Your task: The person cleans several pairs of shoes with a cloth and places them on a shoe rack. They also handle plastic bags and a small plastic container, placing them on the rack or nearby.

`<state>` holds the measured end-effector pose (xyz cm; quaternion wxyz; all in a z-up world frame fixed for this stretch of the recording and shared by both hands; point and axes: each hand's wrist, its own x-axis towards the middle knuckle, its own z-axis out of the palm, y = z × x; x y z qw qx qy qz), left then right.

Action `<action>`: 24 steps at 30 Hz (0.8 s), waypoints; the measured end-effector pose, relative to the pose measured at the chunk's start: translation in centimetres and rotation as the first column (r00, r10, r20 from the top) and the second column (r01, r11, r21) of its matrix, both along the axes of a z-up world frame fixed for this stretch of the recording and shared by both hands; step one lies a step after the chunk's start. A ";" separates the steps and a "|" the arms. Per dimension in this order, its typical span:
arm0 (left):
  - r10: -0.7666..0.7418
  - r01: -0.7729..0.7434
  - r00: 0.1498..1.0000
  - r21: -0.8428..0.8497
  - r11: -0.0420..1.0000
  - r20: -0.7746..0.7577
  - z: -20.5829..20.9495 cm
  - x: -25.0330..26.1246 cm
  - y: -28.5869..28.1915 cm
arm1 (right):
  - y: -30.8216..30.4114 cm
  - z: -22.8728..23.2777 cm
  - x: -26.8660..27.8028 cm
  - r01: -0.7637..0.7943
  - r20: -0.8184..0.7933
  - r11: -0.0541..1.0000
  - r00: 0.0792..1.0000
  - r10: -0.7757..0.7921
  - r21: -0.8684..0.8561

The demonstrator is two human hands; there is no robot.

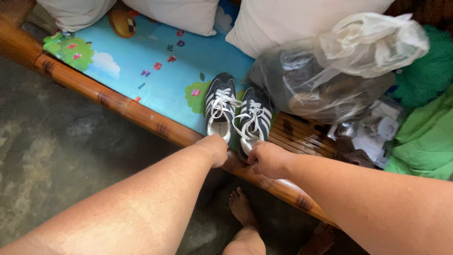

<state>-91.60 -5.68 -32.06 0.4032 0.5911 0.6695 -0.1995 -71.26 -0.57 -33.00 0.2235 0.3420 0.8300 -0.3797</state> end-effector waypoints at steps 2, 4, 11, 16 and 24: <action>-0.084 0.084 0.996 0.052 0.995 -0.001 -1.1 -0.1 0.8 | 0.6 2.4 0.0 0.054 -0.036 0.999 0.998 -0.054 -0.007; -0.100 0.094 0.994 0.129 0.987 0.040 -1.6 -0.3 1.5 | 0.9 5.3 0.1 0.129 -0.082 0.992 0.988 -0.127 0.013; 0.269 -0.328 0.925 0.205 0.922 0.269 3.5 0.4 2.6 | 1.5 14.4 0.2 0.347 -0.114 0.936 0.934 -0.339 0.058; 0.283 -0.370 0.919 0.349 0.861 0.275 10.8 2.6 1.5 | 1.6 18.4 3.5 0.429 -0.184 0.902 0.892 -0.413 0.050; 0.242 -0.278 0.955 0.231 0.932 0.170 26.2 15.3 -0.9 | -2.7 25.9 15.4 0.606 -0.142 0.790 0.794 -0.591 0.097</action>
